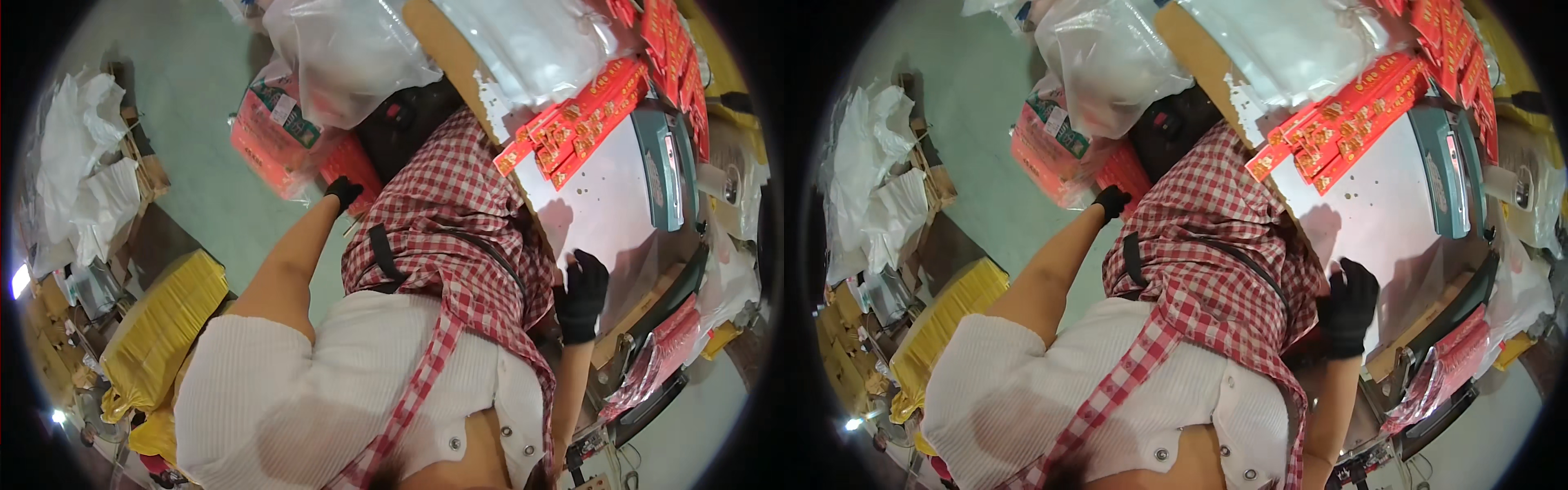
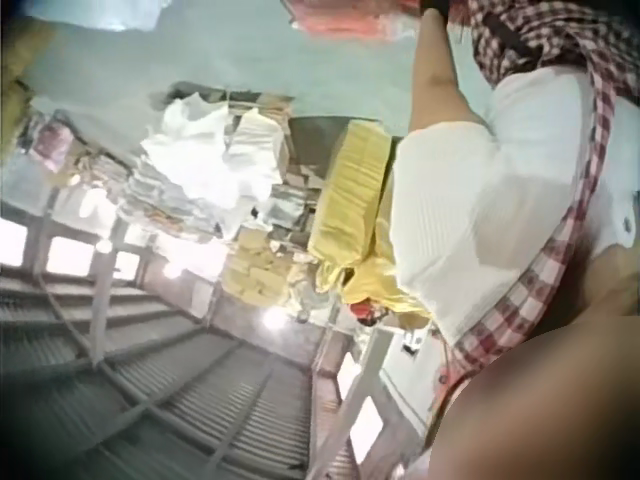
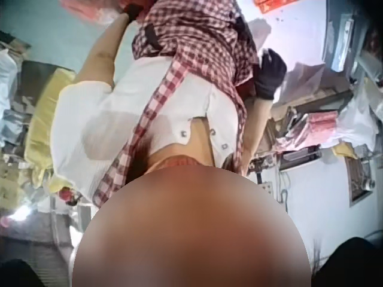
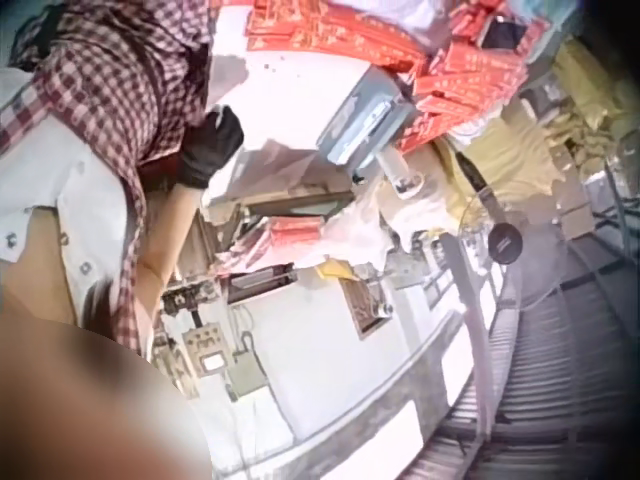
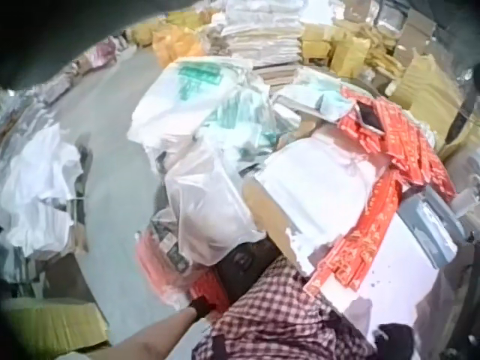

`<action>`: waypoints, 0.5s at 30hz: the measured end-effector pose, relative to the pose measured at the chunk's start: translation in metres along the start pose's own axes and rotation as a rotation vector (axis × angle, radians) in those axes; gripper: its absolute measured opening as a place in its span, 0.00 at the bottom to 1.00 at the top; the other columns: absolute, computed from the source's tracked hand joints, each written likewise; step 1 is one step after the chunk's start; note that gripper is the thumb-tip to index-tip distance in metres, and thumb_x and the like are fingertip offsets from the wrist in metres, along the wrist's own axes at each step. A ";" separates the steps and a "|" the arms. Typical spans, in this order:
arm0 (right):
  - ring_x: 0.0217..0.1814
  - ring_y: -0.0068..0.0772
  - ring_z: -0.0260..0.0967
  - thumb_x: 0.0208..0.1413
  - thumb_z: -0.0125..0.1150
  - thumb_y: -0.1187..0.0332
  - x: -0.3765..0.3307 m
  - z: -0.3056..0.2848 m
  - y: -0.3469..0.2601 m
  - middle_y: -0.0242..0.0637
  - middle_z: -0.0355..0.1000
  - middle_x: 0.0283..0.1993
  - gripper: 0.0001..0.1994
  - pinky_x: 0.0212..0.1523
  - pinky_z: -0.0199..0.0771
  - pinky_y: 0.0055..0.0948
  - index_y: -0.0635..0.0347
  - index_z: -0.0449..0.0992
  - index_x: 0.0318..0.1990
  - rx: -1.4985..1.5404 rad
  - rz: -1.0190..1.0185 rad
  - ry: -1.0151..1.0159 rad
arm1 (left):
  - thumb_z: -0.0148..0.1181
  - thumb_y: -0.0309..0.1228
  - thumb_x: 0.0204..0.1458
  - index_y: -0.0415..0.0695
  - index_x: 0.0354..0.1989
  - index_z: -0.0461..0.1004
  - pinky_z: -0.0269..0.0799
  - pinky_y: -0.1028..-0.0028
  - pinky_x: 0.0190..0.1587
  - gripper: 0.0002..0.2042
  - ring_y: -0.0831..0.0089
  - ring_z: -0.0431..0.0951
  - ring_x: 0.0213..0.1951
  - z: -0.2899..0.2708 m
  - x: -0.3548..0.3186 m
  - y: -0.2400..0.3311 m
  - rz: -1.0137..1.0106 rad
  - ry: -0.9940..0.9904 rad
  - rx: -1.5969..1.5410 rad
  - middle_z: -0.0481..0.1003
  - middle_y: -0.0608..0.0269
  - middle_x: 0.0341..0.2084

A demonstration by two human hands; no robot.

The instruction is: Counting and packaging red envelopes into plastic bags and sealing them with a heat sealer.

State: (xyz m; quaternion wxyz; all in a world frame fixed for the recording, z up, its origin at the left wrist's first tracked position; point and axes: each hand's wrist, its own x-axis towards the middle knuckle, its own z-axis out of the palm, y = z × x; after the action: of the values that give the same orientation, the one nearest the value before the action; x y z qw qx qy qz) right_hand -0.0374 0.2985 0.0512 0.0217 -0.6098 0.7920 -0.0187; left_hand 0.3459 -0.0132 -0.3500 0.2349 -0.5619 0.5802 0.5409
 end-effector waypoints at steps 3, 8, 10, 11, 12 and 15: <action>0.49 0.48 0.69 0.43 0.64 0.69 0.039 0.005 -0.020 0.42 0.72 0.45 0.14 0.51 0.67 0.44 0.60 0.73 0.40 0.041 0.012 -0.065 | 0.64 0.43 0.50 0.46 0.39 0.71 0.69 0.68 0.23 0.16 0.69 0.75 0.24 0.000 -0.003 0.002 -0.004 -0.011 -0.202 0.75 0.59 0.27; 0.44 0.46 0.70 0.47 0.64 0.69 0.077 0.011 -0.032 0.41 0.72 0.40 0.14 0.44 0.70 0.40 0.59 0.74 0.42 0.025 0.016 -0.111 | 0.62 0.39 0.49 0.46 0.47 0.69 0.74 0.56 0.45 0.19 0.45 0.78 0.42 -0.019 -0.001 0.032 0.307 0.100 0.150 0.78 0.49 0.34; 0.49 0.49 0.70 0.49 0.65 0.66 0.113 0.016 -0.058 0.44 0.73 0.48 0.18 0.49 0.71 0.42 0.60 0.75 0.49 0.107 -0.053 0.108 | 0.63 0.41 0.49 0.48 0.56 0.69 0.74 0.56 0.48 0.25 0.46 0.78 0.44 -0.014 0.013 0.001 0.528 0.340 0.341 0.77 0.46 0.36; 0.52 0.49 0.69 0.49 0.66 0.63 0.122 0.014 -0.065 0.44 0.72 0.51 0.20 0.52 0.69 0.44 0.59 0.76 0.49 0.032 -0.082 0.174 | 0.59 0.47 0.51 0.48 0.59 0.70 0.72 0.55 0.54 0.27 0.48 0.76 0.50 0.002 0.016 0.044 0.488 0.197 0.488 0.76 0.42 0.44; 0.55 0.50 0.68 0.49 0.66 0.59 0.139 0.007 -0.071 0.44 0.71 0.54 0.20 0.57 0.66 0.46 0.58 0.77 0.48 -0.018 -0.127 0.130 | 0.59 0.47 0.51 0.48 0.59 0.70 0.72 0.55 0.54 0.27 0.48 0.76 0.50 0.014 0.016 0.082 0.523 0.170 0.488 0.76 0.42 0.44; 0.63 0.58 0.61 0.51 0.65 0.58 0.172 0.027 -0.067 0.55 0.60 0.65 0.31 0.63 0.61 0.47 0.60 0.66 0.61 0.072 0.132 0.285 | 0.59 0.44 0.51 0.50 0.55 0.73 0.71 0.58 0.54 0.24 0.50 0.73 0.55 0.032 0.053 0.087 0.364 -0.125 0.587 0.72 0.49 0.55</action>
State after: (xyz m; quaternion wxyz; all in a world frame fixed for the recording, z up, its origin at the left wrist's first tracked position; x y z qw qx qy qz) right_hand -0.0152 0.1146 0.0265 -0.0677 -0.5463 0.8243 -0.1320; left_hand 0.2428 -0.0249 -0.3750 0.3213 -0.3237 0.7860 0.4174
